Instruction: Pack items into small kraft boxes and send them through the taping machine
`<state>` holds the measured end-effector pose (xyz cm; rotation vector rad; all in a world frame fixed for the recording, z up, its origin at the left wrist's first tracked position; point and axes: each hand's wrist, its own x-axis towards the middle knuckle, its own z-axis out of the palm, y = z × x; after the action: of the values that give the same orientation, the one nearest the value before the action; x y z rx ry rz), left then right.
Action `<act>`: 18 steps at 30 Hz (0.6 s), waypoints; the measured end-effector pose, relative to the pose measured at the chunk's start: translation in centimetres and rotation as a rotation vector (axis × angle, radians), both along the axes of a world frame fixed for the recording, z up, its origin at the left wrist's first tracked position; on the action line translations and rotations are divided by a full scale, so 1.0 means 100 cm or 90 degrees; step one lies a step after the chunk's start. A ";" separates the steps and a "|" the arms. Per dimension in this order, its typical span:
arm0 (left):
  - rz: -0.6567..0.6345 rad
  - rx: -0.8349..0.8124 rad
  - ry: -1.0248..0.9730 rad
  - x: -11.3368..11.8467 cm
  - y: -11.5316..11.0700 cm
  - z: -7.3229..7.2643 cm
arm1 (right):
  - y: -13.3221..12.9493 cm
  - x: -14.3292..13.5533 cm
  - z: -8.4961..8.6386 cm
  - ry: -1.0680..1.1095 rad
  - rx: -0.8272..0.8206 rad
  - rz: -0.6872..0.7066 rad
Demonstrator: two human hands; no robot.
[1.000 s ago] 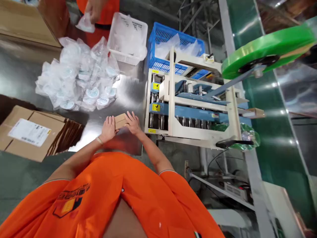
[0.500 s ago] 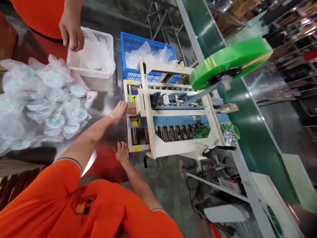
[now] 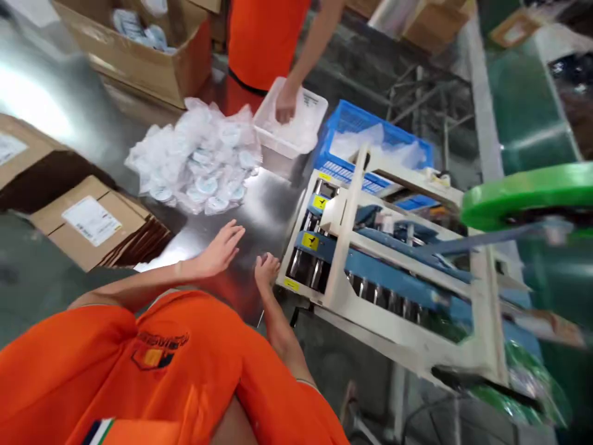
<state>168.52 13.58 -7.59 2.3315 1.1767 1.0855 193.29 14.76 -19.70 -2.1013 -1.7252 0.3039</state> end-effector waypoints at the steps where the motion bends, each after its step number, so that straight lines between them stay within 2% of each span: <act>1: 0.087 0.008 0.006 -0.038 -0.022 0.005 | 0.013 -0.014 0.009 0.029 0.013 0.038; 3: 0.324 0.019 0.005 -0.107 -0.060 0.012 | 0.042 -0.061 0.035 0.112 0.051 0.183; 5: 0.592 0.030 -0.009 -0.165 -0.091 0.013 | 0.068 -0.128 0.068 0.194 0.086 0.383; 7: 0.805 0.013 -0.025 -0.207 -0.115 0.007 | 0.084 -0.204 0.105 0.191 0.072 0.529; 8: 0.870 -0.013 -0.036 -0.223 -0.123 0.002 | 0.085 -0.240 0.122 0.161 0.058 0.583; 9: 0.904 -0.047 -0.051 -0.235 -0.130 -0.004 | 0.083 -0.274 0.137 0.118 0.041 0.626; 11: 0.910 -0.108 -0.092 -0.249 -0.137 -0.015 | 0.069 -0.328 0.159 0.017 0.010 0.668; 13: 0.895 -0.127 -0.133 -0.252 -0.142 -0.019 | 0.048 -0.359 0.169 -0.048 0.002 0.663; 16: 0.900 -0.126 -0.173 -0.242 -0.148 -0.010 | 0.025 -0.369 0.168 -0.013 0.010 0.621; 18: 0.875 -0.119 -0.177 -0.226 -0.150 0.002 | 0.026 -0.351 0.167 0.123 -0.011 0.587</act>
<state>145.91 -1.42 -7.36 0.9345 2.6332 1.4299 158.15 17.32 -2.97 -1.0939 -2.4410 0.7386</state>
